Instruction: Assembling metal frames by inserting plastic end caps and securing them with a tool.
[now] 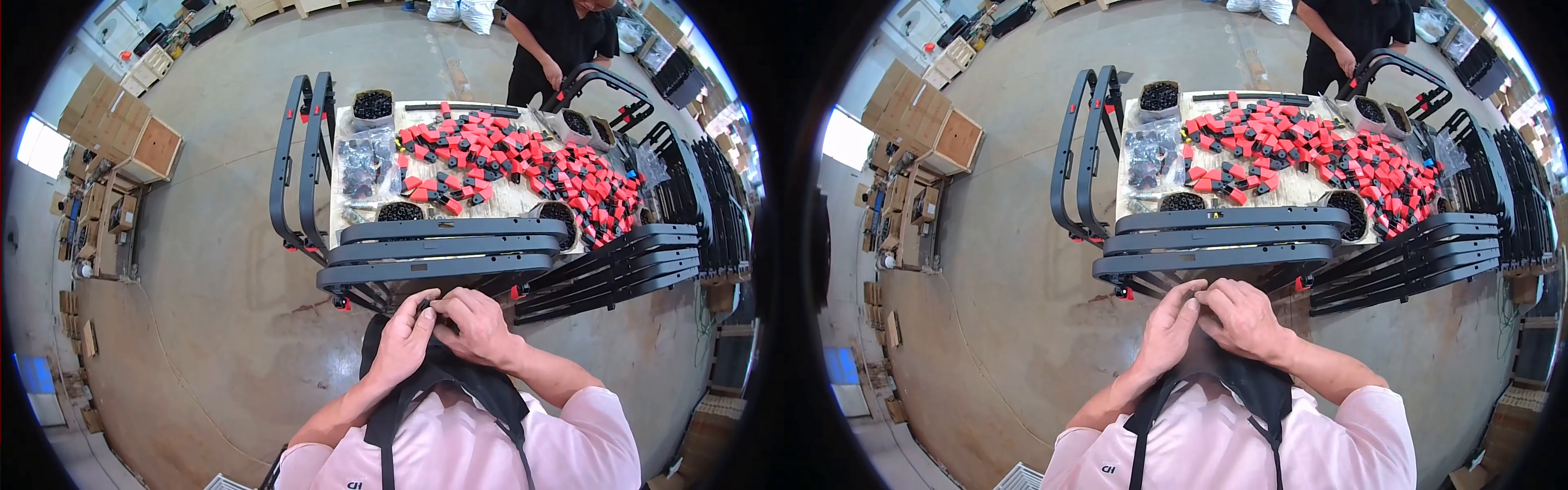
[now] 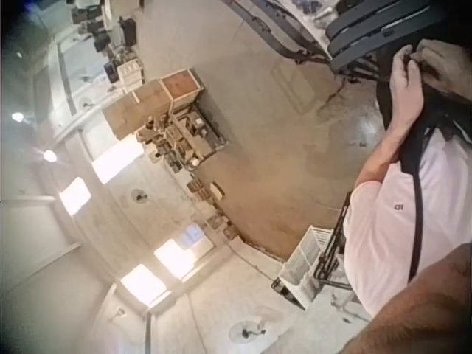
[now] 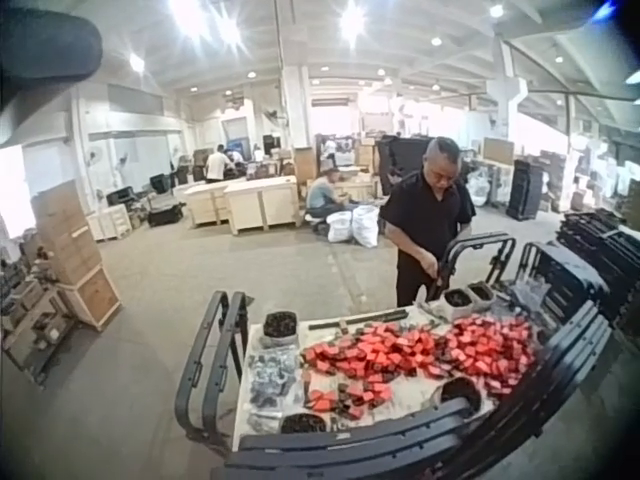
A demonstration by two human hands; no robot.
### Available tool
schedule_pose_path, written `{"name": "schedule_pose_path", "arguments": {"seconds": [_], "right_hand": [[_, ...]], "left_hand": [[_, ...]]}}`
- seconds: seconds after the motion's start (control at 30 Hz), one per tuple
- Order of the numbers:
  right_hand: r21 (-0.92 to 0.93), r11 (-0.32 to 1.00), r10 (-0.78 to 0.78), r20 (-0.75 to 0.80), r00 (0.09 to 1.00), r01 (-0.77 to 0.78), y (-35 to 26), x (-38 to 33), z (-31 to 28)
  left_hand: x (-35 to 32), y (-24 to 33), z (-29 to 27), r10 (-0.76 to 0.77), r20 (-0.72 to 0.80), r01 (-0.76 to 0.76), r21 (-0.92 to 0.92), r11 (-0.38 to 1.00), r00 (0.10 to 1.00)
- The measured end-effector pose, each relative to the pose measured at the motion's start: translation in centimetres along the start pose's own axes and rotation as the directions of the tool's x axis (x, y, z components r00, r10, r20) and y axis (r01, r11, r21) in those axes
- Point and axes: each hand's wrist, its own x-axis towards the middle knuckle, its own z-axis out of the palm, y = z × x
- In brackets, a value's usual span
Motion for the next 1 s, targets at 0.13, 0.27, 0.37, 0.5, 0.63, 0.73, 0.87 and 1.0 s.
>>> {"name": "schedule_pose_path", "arguments": {"seconds": [0.13, 0.27, 0.37, 0.5, 0.63, 0.73, 0.87, 1.0], "right_hand": [[0.161, 0.975, 0.145, 0.054, 0.988, -0.152, -0.6, 0.1, -1.6], [0.170, 0.980, 0.074, 0.158, 0.985, -0.101, -0.1, 1.6, -3.0], [0.235, 0.960, 0.099, 0.215, 0.972, -0.149, 0.5, 1.1, -2.5], [0.270, 0.932, 0.159, 0.293, 0.943, -0.241, 0.6, 0.8, -2.6], [0.227, 0.949, 0.146, 0.293, 0.945, -0.217, 0.5, 1.0, -2.9], [0.212, 0.957, 0.139, 0.271, 0.953, -0.200, 0.7, 1.5, -2.9], [0.215, 0.966, 0.102, 0.191, 0.976, -0.143, 1.1, 1.2, -2.6], [0.334, 0.798, 0.494, 0.117, 0.862, -0.502, 2.2, 1.7, -2.1]], "left_hand": [[-0.2, 0.9, -0.4, -0.011, 0.000, 0.011, 0.259, 0.966, 1.000], [-0.3, 0.0, -0.7, 0.074, -0.022, -0.050, 0.546, 0.836, 0.997], [-0.4, -0.5, -0.8, 0.110, -0.009, -0.083, 0.594, 0.800, 0.994], [-0.5, 0.0, -1.1, 0.090, -0.011, -0.073, 0.495, 0.866, 0.996], [-0.1, -0.1, -1.7, 0.118, 0.089, -0.147, 0.539, 0.829, 0.989], [0.2, -0.2, -2.0, 0.120, 0.137, -0.177, 0.555, 0.813, 0.983], [0.6, 1.5, -2.1, 0.115, 0.035, -0.117, 0.506, 0.854, 0.993], [2.6, 1.6, -4.6, 0.567, -0.011, -0.323, 0.813, 0.485, 0.824]]}}
